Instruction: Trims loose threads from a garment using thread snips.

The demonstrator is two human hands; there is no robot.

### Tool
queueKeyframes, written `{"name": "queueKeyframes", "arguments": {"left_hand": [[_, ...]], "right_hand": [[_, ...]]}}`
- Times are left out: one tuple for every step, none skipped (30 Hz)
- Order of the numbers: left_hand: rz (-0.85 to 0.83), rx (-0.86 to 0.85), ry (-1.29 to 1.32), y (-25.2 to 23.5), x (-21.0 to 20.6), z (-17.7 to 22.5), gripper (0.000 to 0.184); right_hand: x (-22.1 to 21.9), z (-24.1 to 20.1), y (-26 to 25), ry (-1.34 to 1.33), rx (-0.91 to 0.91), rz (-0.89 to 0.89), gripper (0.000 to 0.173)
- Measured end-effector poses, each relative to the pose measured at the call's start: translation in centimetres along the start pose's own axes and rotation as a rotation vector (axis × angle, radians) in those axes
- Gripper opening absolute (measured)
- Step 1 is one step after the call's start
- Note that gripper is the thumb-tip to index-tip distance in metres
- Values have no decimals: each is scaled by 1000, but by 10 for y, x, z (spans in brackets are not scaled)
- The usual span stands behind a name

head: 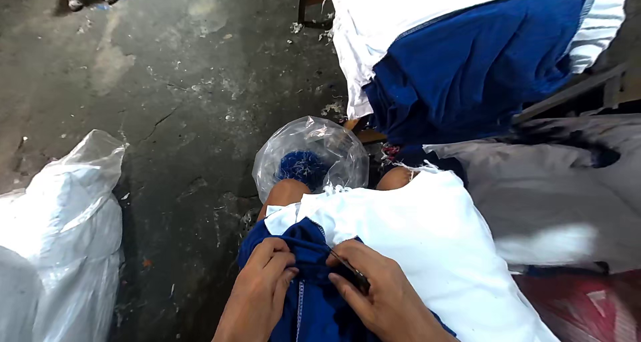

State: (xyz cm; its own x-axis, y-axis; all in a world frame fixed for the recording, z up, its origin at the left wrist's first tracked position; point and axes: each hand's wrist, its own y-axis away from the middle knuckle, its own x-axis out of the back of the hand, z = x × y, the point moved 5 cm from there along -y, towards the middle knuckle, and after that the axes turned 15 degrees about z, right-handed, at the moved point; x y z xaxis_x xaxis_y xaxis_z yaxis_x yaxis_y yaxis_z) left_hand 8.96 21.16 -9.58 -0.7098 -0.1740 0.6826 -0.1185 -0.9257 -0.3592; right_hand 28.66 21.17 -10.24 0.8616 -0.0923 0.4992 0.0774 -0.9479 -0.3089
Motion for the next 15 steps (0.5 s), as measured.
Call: {"name": "queueKeyframes", "arguments": {"left_hand": [[28, -56, -10, 0, 3, 2, 22], [56, -116, -28, 2, 7, 7, 24], [73, -166, -49, 5, 12, 13, 23], [63, -199, -70, 10, 17, 20, 20], [36, -221, -92, 15, 21, 27, 16], [0, -231, -106, 22, 23, 31, 14], [-40, -217, -99, 27, 24, 32, 13], [-75, -174, -68, 32, 25, 31, 14], [-109, -98, -23, 35, 26, 30, 15], [-138, 5, 26, 34, 29, 30, 17], [-152, 114, 81, 31, 33, 32, 19], [-155, 187, 125, 28, 37, 31, 20], [-136, 200, 154, 27, 39, 27, 21], [-113, 182, 187, 27, 39, 22, 20], [-92, 158, 227, 25, 38, 21, 19]], "right_hand": [[2, -1, 0, -11, 35, 5, 16], [5, -3, 0, -28, 80, -2, 13], [8, -6, 1, -54, 119, -20, 10], [12, -9, 3, -77, 151, -47, 9], [15, -11, 6, -86, 181, -78, 7], [18, -13, 9, -85, 204, -122, 7], [20, -14, 13, -83, 214, -175, 7], [21, -14, 16, -81, 216, -228, 8], [22, -14, 20, -78, 211, -274, 9], [23, -16, 22, -79, 192, -313, 11], [25, -19, 24, -90, 160, -336, 13], [26, -20, 25, -97, 148, -343, 13], [26, -19, 27, -110, 151, -338, 13], [24, -16, 28, -121, 171, -324, 12], [23, -15, 28, -138, 178, -311, 12]]}}
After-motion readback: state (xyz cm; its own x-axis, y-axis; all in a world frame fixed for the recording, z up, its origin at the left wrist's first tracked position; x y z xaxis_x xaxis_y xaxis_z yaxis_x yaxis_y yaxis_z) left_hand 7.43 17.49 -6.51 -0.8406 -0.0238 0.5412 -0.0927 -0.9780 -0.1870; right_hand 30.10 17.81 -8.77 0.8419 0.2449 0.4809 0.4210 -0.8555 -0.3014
